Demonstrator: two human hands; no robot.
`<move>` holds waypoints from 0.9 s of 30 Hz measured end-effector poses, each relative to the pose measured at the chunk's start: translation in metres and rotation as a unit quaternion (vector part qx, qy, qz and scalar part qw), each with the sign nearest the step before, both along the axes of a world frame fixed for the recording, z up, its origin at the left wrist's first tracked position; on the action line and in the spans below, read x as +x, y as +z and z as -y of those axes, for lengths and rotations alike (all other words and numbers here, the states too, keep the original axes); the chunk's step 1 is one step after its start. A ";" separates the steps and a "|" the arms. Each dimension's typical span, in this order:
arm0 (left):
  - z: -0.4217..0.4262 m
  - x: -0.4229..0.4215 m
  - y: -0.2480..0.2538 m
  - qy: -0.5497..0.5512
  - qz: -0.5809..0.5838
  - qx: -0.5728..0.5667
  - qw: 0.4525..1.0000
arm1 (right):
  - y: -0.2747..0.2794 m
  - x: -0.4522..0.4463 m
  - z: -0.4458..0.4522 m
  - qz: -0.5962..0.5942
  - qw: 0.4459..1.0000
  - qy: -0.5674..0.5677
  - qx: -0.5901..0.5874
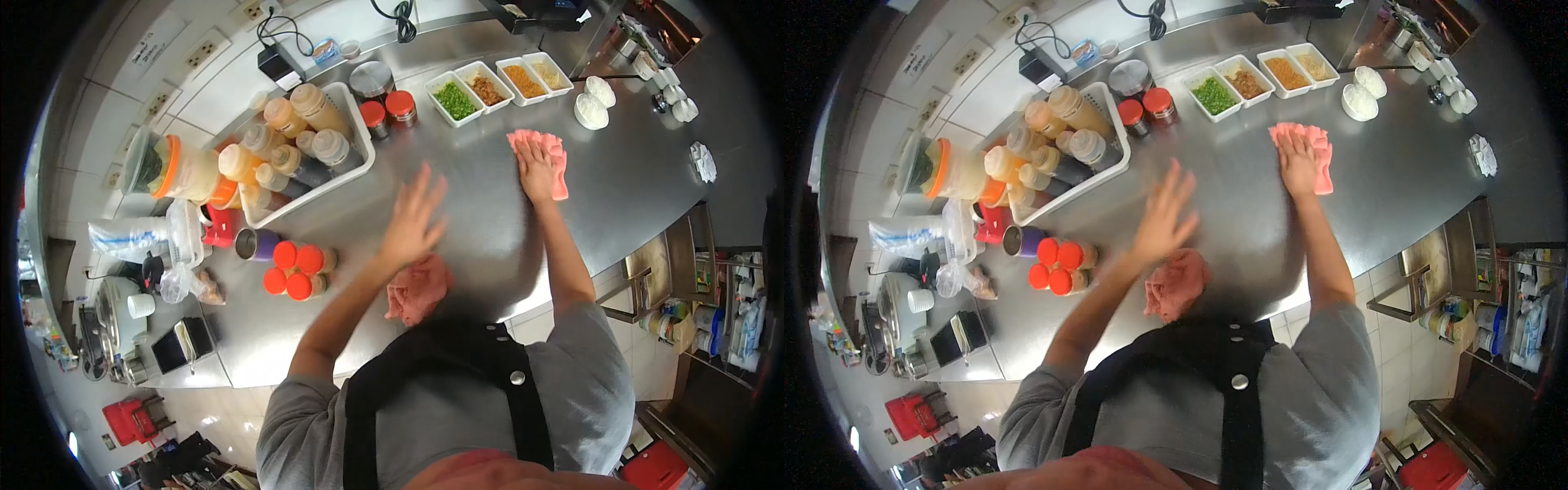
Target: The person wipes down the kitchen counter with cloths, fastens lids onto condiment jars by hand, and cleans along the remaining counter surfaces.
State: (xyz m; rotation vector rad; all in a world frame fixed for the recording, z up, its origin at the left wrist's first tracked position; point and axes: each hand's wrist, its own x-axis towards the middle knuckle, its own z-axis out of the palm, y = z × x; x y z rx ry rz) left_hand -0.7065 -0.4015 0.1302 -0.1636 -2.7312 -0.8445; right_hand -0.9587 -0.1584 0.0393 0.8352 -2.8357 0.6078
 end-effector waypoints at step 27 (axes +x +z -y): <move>-0.072 0.280 -0.054 0.155 0.054 -0.055 0.985 | -0.047 0.132 0.005 -0.222 0.975 -0.029 0.013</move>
